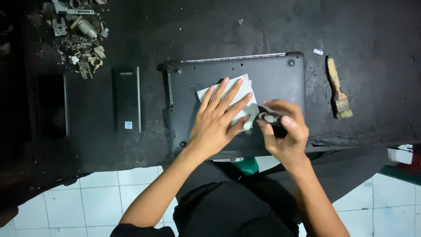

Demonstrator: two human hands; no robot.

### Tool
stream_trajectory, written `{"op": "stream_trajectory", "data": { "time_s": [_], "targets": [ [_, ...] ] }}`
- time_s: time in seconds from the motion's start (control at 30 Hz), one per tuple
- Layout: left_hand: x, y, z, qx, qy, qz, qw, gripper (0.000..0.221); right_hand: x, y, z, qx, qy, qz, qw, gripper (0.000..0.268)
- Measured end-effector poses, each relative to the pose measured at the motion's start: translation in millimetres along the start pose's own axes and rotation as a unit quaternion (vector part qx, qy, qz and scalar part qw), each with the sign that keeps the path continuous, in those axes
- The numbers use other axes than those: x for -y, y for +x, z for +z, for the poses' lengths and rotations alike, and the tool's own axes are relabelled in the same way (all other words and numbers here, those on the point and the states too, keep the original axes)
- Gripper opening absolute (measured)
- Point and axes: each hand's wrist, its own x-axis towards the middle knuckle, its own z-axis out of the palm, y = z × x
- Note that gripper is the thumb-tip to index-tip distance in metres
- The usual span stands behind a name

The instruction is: Disassembling a laptop to remove and take apart the internal CD/DVD drive using a screwdriver.

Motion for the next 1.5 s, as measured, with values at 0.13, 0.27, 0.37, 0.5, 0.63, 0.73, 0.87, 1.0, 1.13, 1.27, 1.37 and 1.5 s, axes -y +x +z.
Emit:
{"op": "stream_trajectory", "data": {
  "time_s": [0.13, 0.27, 0.37, 0.5, 0.63, 0.73, 0.87, 1.0, 1.13, 1.27, 1.37, 1.5],
  "targets": [
    [-1, -1, 2, -0.013, 0.000, -0.002, 1.000, 0.050, -12, -16, -11, 0.021, -0.046, 0.020, 0.999, 0.065],
    [-1, -1, 4, -0.015, -0.001, -0.006, 1.000, 0.049, 0, 1, -12, 0.035, 0.010, 0.053, 0.998, 0.063],
    [-1, 0, 4, -0.020, 0.003, -0.004, 1.000, 0.049, 1, 6, -10, 0.041, 0.026, 0.055, 0.997, 0.064],
    [-2, 0, 5, -0.026, 0.006, -0.005, 1.000, 0.048, -18, -13, -7, 0.001, 0.041, 0.060, 0.997, 0.076],
    [-1, 1, 3, -0.019, -0.007, -0.004, 1.000, 0.047, -13, -12, -8, 0.014, 0.044, 0.063, 0.997, 0.068],
    [-1, 0, 3, -0.020, 0.003, -0.003, 1.000, 0.048, -7, 2, -10, 0.047, 0.029, 0.034, 0.998, 0.081],
    [-1, -1, 4, -0.015, 0.004, -0.004, 1.000, 0.049, -3, 2, -7, 0.048, 0.046, 0.047, 0.997, 0.067],
    [-1, 0, 2, -0.012, 0.008, -0.003, 1.000, 0.050, -17, -12, -10, 0.043, 0.006, 0.035, 0.998, 0.075],
    [0, 0, 4, -0.020, 0.000, -0.002, 1.000, 0.048, -2, 2, -8, 0.040, 0.046, 0.070, 0.996, 0.071],
    [-2, -1, 4, -0.023, 0.007, 0.001, 1.000, 0.049, -10, -12, -10, 0.031, -0.025, 0.033, 0.999, 0.079],
    [0, 1, 3, -0.030, 0.003, 0.004, 1.000, 0.047, -7, -7, -6, 0.020, 0.013, 0.049, 0.999, 0.080],
    [-1, 2, 1, -0.032, -0.001, 0.008, 0.999, 0.047, -17, -23, -11, 0.013, -0.023, 0.026, 0.999, 0.074]
  ]
}}
